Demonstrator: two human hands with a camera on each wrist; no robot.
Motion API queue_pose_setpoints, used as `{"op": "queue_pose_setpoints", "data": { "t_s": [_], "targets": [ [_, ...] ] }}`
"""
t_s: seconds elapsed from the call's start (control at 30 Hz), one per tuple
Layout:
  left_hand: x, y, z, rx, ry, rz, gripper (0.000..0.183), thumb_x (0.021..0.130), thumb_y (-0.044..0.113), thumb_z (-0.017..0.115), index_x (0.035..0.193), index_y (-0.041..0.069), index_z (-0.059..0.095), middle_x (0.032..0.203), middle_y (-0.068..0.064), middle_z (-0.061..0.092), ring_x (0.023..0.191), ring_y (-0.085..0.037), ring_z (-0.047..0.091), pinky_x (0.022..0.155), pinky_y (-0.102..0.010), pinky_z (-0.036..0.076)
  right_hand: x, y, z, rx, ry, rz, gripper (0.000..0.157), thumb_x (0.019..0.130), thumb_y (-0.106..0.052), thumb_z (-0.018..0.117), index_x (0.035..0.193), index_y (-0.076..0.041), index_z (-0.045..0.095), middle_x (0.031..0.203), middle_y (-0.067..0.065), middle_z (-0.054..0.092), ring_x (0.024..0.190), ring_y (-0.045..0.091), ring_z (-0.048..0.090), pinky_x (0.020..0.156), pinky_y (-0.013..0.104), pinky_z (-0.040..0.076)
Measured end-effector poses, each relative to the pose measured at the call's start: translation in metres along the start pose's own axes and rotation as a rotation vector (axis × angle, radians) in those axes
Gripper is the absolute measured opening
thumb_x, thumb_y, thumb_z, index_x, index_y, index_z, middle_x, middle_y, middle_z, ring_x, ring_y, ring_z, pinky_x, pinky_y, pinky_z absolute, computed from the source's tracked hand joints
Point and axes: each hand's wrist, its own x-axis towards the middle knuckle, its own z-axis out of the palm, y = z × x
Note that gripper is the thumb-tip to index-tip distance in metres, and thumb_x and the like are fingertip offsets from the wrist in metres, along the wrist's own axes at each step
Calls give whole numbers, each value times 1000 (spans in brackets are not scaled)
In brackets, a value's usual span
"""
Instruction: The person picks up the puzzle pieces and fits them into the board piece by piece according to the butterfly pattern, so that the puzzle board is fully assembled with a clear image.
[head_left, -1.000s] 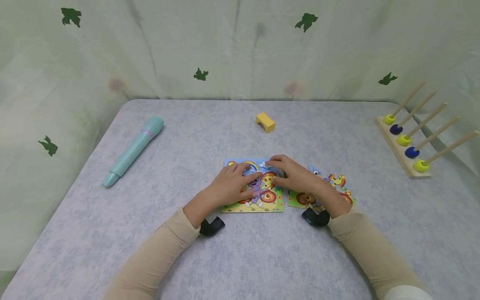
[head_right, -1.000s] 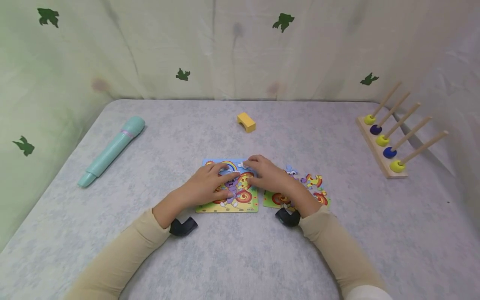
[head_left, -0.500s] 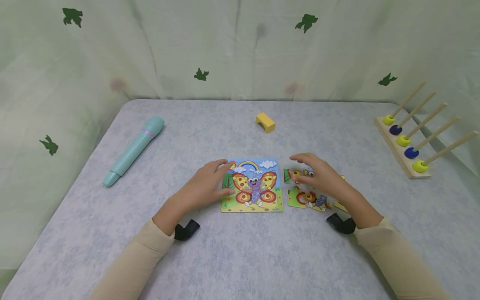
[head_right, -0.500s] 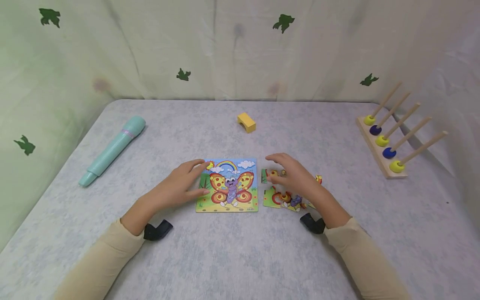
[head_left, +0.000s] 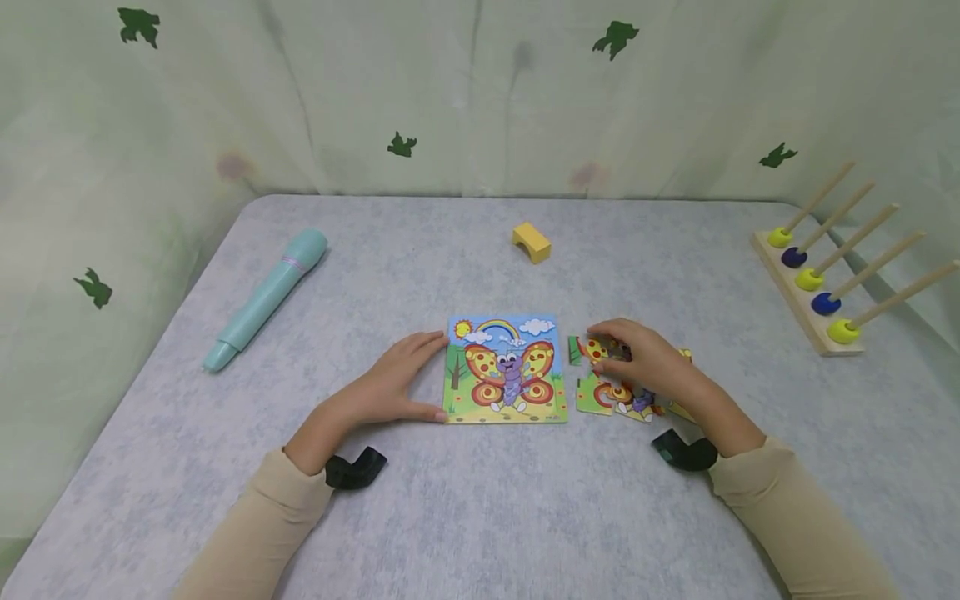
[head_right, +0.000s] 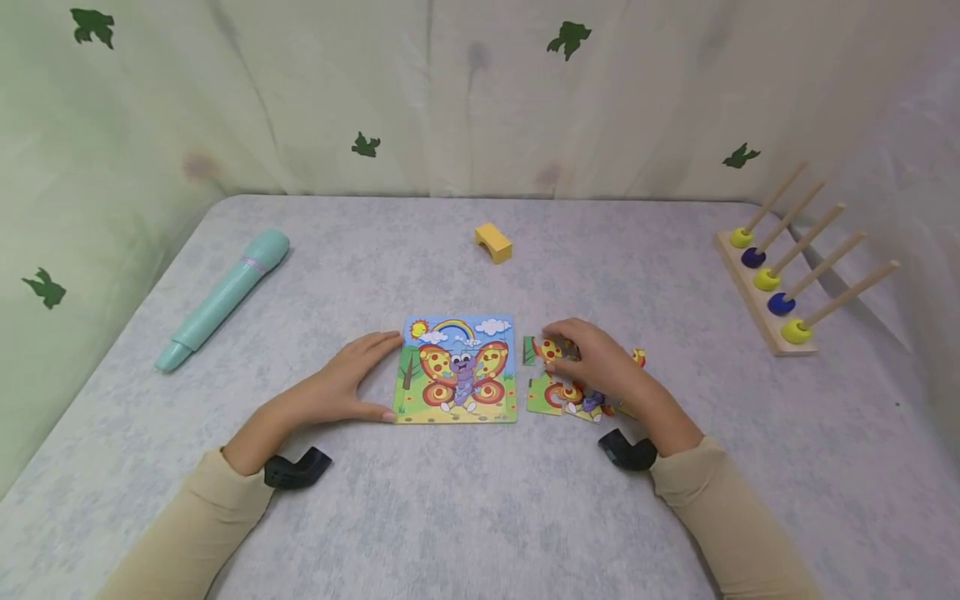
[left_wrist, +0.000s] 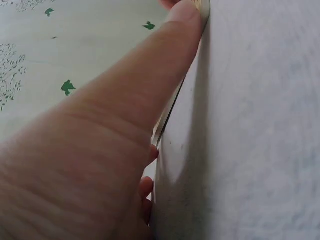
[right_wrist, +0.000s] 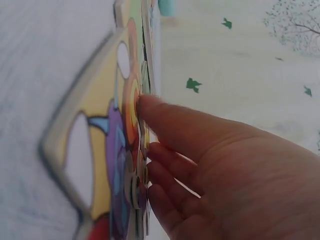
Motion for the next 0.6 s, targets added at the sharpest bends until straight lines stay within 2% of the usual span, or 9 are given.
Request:
{"op": "queue_pose_setpoints", "data": {
  "t_s": [0.13, 0.4, 0.6],
  "targets": [
    [0, 0, 1, 21, 2, 8, 101, 66, 60, 68, 142, 8, 27, 145, -10, 24, 132, -33, 13, 103, -49, 12, 1, 0, 1, -31, -5, -23, 46, 83, -13, 65, 126, -3, 50, 125, 13, 47, 114, 28, 43, 91, 45, 37],
    [0, 3, 2, 26, -22, -32, 101, 67, 62, 66, 142, 9, 26, 146, -8, 22, 133, -31, 10, 104, -49, 9, 0, -4, 2, -85, 7, -23, 44, 84, -16, 65, 124, -2, 53, 121, 15, 47, 111, 30, 43, 88, 46, 40],
    [1, 1, 5, 46, -37, -55, 103, 67, 68, 61, 143, 11, 23, 147, -5, 19, 134, -28, 7, 104, -48, 8, -1, -11, 1, -84, 45, -33, 47, 84, -20, 65, 126, -2, 52, 122, 16, 45, 111, 30, 43, 86, 46, 41]
  ]
}}
